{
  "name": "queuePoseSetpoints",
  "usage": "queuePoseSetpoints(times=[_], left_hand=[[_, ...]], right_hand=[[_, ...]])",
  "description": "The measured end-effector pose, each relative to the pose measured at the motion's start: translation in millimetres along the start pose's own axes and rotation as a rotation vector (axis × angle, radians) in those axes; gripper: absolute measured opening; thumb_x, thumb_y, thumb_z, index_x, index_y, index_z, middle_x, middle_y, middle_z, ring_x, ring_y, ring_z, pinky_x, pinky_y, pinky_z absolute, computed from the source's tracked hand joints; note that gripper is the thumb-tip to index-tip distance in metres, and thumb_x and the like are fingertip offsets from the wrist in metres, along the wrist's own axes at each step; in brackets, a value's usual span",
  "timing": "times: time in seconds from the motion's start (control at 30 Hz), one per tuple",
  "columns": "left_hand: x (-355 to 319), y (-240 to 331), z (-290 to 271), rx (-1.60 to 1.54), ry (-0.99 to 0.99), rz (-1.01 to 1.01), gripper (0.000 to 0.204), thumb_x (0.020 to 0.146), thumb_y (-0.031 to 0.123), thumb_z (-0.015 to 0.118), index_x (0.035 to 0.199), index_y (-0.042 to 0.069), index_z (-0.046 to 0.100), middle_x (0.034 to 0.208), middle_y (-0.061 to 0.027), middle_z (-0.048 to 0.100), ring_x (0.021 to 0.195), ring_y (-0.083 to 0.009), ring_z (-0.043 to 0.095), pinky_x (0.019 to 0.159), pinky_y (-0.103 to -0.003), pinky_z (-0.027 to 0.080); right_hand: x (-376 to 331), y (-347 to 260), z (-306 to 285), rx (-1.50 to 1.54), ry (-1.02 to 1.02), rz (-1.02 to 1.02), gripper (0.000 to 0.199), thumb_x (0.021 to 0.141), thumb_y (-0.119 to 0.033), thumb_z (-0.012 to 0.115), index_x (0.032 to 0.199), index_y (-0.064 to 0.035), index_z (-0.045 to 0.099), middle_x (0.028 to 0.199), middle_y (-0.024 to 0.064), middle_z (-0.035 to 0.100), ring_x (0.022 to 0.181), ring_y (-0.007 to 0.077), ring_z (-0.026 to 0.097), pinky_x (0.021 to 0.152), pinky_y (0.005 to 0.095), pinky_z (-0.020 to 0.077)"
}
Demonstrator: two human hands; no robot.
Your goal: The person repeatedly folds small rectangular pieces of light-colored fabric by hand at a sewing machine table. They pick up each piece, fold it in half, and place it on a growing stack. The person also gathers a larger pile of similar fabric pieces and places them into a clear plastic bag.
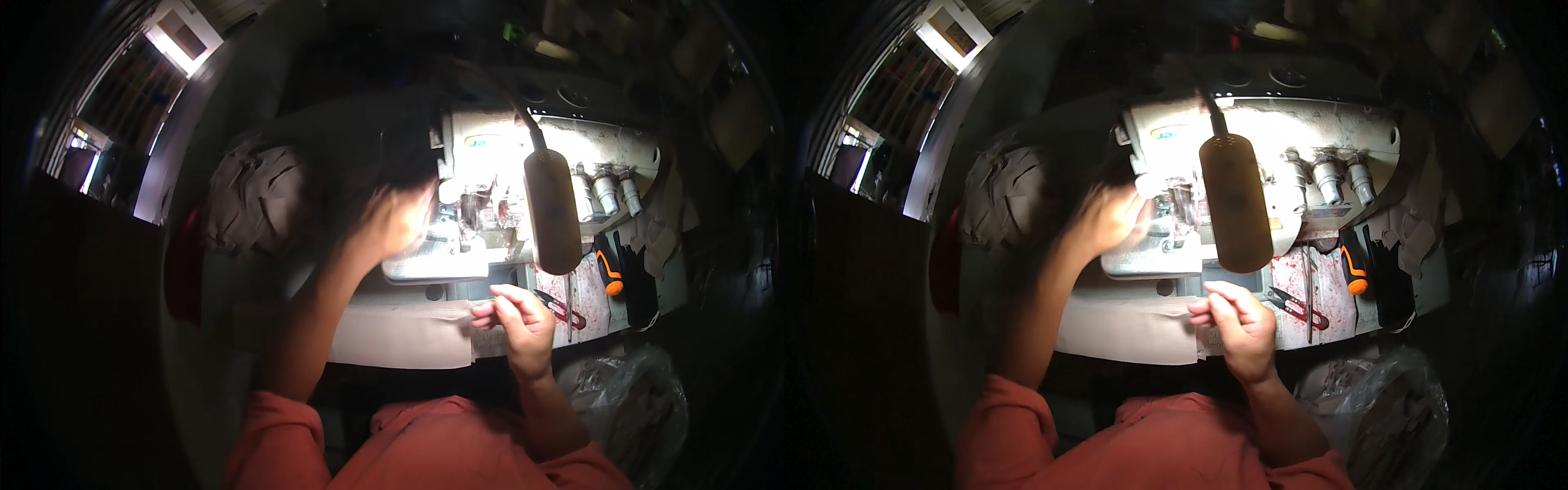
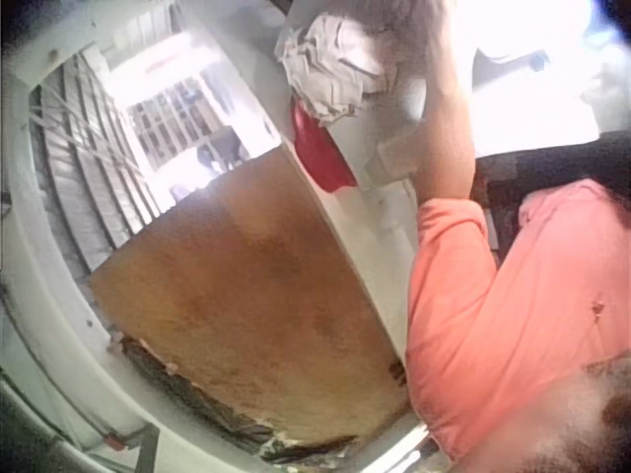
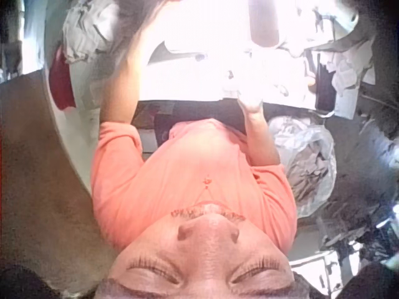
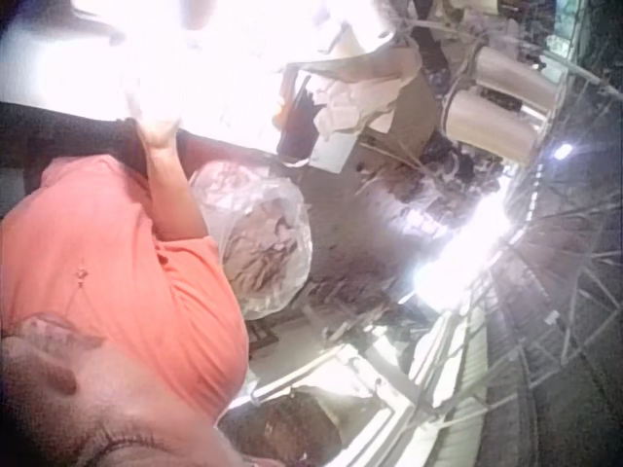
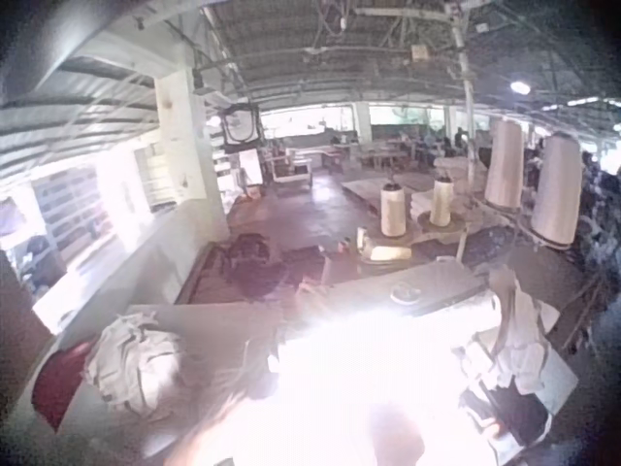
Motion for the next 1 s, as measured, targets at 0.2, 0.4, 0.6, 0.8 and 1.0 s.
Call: queuePoseSetpoints(times=[0.2, 0.4, 0.6, 0.8, 1.0], left_hand=[[10.7, -49.7, -0.3, 0.193, 0.757, 0.29, 0.03, 0.077, 0.02, 0.053, 0.102, 0.004, 0.055, 0.105, -0.0146, 0.054, 0.098, -0.027, 0.051, 0.086, -0.038, 0.038], [-110.9, 33.1, 36.9, -0.338, 0.507, 0.335, 0.012, 0.072, 0.015, 0.06, 0.076, 0.006, 0.052, 0.082, -0.0075, 0.052, 0.076, -0.024, 0.048, 0.069, -0.034, 0.04], [-104.3, 52.8, 70.9, -0.451, 0.504, 0.114, 0.016, 0.069, 0.015, 0.063, 0.068, 0.004, 0.053, 0.074, -0.0075, 0.049, 0.077, -0.0247, 0.046, 0.071, -0.033, 0.038], [-107.0, 46.0, 67.4, -0.649, 0.581, 0.307, 0.006, 0.071, 0.007, 0.06, 0.075, 0.002, 0.059, 0.075, -0.0072, 0.054, 0.074, -0.0228, 0.05, 0.07, -0.031, 0.04], [-124.3, 46.2, 54.7, -0.587, 0.774, 0.351, 0.011, 0.071, 0.007, 0.061, 0.08, 0.005, 0.057, 0.081, -0.0089, 0.05, 0.078, -0.0244, 0.048, 0.07, -0.035, 0.04]], right_hand=[[-25.7, 5.1, -17.2, -0.095, 0.016, -0.005, 0.018, 0.085, -0.005, 0.044, 0.099, 0.0039, 0.05, 0.078, 0.0124, 0.06, 0.065, 0.0138, 0.057, 0.061, 0.0228, 0.0465], [-39.6, 14.0, -32.3, -0.138, 0.035, 0.071, 0.018, 0.085, -0.005, 0.044, 0.098, 0.0043, 0.051, 0.079, 0.0116, 0.06, 0.065, 0.013, 0.057, 0.062, 0.0222, 0.0461], [-51.8, 2.9, -17.8, -0.184, -0.034, 0.045, 0.017, 0.085, -0.004, 0.043, 0.098, 0.0044, 0.051, 0.078, 0.0115, 0.06, 0.064, 0.0132, 0.057, 0.06, 0.022, 0.0458], [-57.0, 6.5, -25.4, -0.237, 0.023, 0.032, 0.016, 0.083, -0.004, 0.045, 0.097, 0.0041, 0.05, 0.077, 0.013, 0.059, 0.063, 0.0155, 0.058, 0.057, 0.0229, 0.0459], [-23.5, -1.1, 22.4, -0.66, -0.194, -0.165, 0.02, 0.075, -0.005, 0.057, 0.093, 0.001, 0.052, 0.079, 0.0088, 0.056, 0.063, 0.0126, 0.05, 0.056, 0.023, 0.0417]])
Point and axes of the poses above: each hand's wrist, its own x-axis towards the middle knuckle, its own z-axis out of the palm, y = z × x, the point moved 2 cm from there along x, towards the middle knuckle
